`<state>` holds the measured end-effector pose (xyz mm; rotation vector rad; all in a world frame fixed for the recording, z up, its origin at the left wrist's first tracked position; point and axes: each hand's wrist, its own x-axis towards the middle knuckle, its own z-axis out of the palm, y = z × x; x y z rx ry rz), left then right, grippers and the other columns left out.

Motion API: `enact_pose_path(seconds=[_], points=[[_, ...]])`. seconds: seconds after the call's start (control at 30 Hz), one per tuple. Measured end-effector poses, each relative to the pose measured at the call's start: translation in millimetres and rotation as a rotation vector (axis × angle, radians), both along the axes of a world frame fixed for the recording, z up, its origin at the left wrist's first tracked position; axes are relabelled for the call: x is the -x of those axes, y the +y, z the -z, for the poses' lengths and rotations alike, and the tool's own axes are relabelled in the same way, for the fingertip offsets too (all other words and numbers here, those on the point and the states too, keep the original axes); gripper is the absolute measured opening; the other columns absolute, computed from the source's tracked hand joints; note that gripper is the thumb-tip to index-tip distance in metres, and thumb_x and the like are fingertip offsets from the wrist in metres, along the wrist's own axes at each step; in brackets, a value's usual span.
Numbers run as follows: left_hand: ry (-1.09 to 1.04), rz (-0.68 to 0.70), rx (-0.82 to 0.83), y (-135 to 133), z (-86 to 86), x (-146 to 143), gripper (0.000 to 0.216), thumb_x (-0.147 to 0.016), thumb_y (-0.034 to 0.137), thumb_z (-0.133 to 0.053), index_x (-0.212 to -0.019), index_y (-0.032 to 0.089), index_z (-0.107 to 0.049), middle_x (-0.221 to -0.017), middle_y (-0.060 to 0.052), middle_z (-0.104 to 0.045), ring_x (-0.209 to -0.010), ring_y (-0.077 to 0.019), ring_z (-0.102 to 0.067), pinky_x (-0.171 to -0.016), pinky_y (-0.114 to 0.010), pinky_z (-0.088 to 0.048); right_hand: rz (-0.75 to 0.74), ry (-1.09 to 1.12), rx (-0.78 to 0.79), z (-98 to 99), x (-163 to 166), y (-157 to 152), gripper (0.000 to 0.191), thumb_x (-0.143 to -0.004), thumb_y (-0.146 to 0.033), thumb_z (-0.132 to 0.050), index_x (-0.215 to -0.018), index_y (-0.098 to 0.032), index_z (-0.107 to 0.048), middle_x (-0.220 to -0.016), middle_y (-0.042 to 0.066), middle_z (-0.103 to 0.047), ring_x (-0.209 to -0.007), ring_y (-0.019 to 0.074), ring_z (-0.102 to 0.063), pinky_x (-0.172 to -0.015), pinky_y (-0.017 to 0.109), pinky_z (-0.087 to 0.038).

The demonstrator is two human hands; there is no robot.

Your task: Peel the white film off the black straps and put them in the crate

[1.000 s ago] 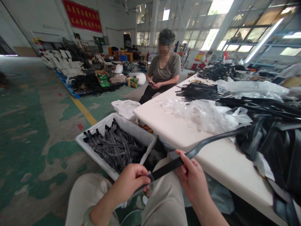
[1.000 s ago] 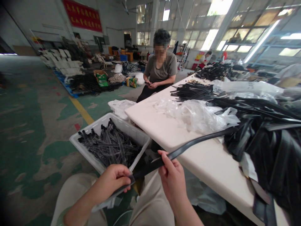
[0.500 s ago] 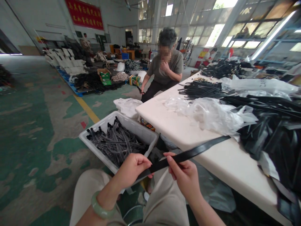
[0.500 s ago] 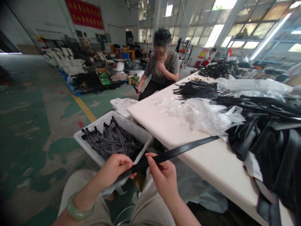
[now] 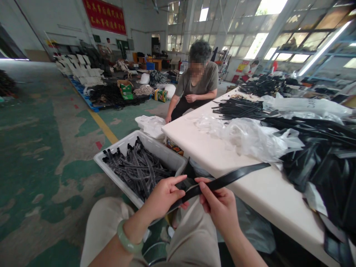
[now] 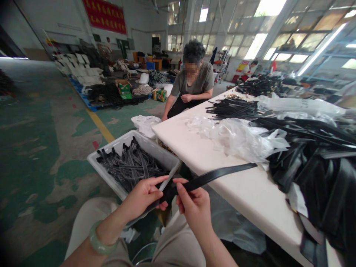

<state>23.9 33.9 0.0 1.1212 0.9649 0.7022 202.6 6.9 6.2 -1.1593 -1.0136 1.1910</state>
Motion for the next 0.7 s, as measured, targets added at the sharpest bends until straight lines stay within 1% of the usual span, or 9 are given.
enact_pose_path(seconds=[0.1, 0.2, 0.33, 0.4, 0.5, 0.57, 0.6, 0.7], points=[[-0.02, -0.005, -0.012, 1.7, -6.3, -2.5, 0.077, -0.08, 0.039, -0.069, -0.147, 0.008, -0.047, -0.069, -0.005, -0.077, -0.062, -0.0198, -0.068, -0.061, -0.028, -0.045, -0.031, -0.051, -0.032, -2.3, -1.4, -1.6, 0.032, -0.083, -0.048, -0.076, -0.093, -0.018, -0.08, -0.048, -0.002, -0.06, -0.033, 0.0072, -0.047, -0.033, 0.017, -0.032], [-0.057, -0.02, -0.018, 4.9, -10.5, -4.3, 0.079, -0.08, 0.04, -0.069, -0.148, 0.008, -0.045, -0.069, -0.004, -0.076, -0.061, -0.0188, -0.068, -0.061, -0.027, -0.046, 0.006, -0.116, -0.093, -1.6, 0.2, -5.8, 0.028, -0.085, -0.044, -0.074, -0.095, -0.019, -0.08, -0.049, -0.002, -0.061, -0.034, 0.0081, -0.05, -0.033, 0.017, -0.036], [-0.07, -0.044, -0.033, 8.4, -8.0, -4.3, 0.081, -0.077, 0.039, -0.072, -0.147, 0.009, -0.046, -0.064, 0.001, -0.073, -0.056, -0.0165, -0.066, -0.061, -0.028, -0.049, -0.007, -0.167, -0.126, 2.4, 4.0, -11.9, 0.026, -0.09, -0.04, -0.069, -0.1, -0.019, -0.08, -0.053, -0.001, -0.063, -0.037, 0.0092, -0.054, -0.035, 0.018, -0.041], [-0.058, -0.032, -0.034, 8.7, -5.3, -4.3, 0.08, -0.078, 0.039, -0.071, -0.148, 0.01, -0.046, -0.066, 0.0, -0.073, -0.056, -0.0169, -0.066, -0.062, -0.028, -0.05, -0.01, -0.185, -0.125, 2.0, 3.1, -11.9, 0.026, -0.09, -0.039, -0.069, -0.102, -0.019, -0.08, -0.053, -0.001, -0.063, -0.037, 0.0093, -0.054, -0.036, 0.018, -0.042], [-0.03, -0.002, -0.043, 8.9, -3.7, -6.8, 0.075, -0.082, 0.037, -0.067, -0.149, 0.011, -0.044, -0.071, -0.004, -0.077, -0.063, -0.0185, -0.068, -0.063, -0.028, -0.048, 0.093, -0.18, -0.143, -1.7, -0.7, -8.7, 0.026, -0.089, -0.04, -0.07, -0.1, -0.019, -0.08, -0.05, -0.002, -0.061, -0.035, 0.0089, -0.051, -0.034, 0.018, -0.039], [-0.023, 0.002, -0.06, 10.1, -3.9, -10.0, 0.073, -0.083, 0.034, -0.066, -0.149, 0.012, -0.044, -0.072, -0.004, -0.076, -0.063, -0.0183, -0.067, -0.063, -0.027, -0.047, 0.141, -0.183, -0.144, -2.9, -1.1, -7.8, 0.027, -0.088, -0.041, -0.071, -0.099, -0.018, -0.08, -0.049, -0.003, -0.06, -0.033, 0.0089, -0.05, -0.032, 0.018, -0.038], [-0.022, 0.001, -0.079, 11.1, -3.8, -11.8, 0.072, -0.083, 0.034, -0.067, -0.149, 0.013, -0.045, -0.068, -0.002, -0.074, -0.061, -0.0172, -0.064, -0.061, -0.027, -0.046, 0.117, -0.189, -0.136, -2.3, -0.1, -8.3, 0.028, -0.088, -0.041, -0.071, -0.099, -0.018, -0.08, -0.049, -0.002, -0.06, -0.033, 0.0092, -0.05, -0.032, 0.018, -0.039], [-0.038, 0.002, -0.131, 14.4, -0.3, -16.3, 0.07, -0.082, 0.037, -0.07, -0.144, 0.012, -0.052, -0.057, 0.003, -0.065, -0.05, -0.0129, -0.053, -0.053, -0.024, -0.038, -0.019, -0.198, -0.103, 2.5, 5.3, -10.9, 0.029, -0.088, -0.041, -0.069, -0.101, -0.017, -0.08, -0.049, -0.002, -0.061, -0.034, 0.0098, -0.052, -0.033, 0.018, -0.04]])
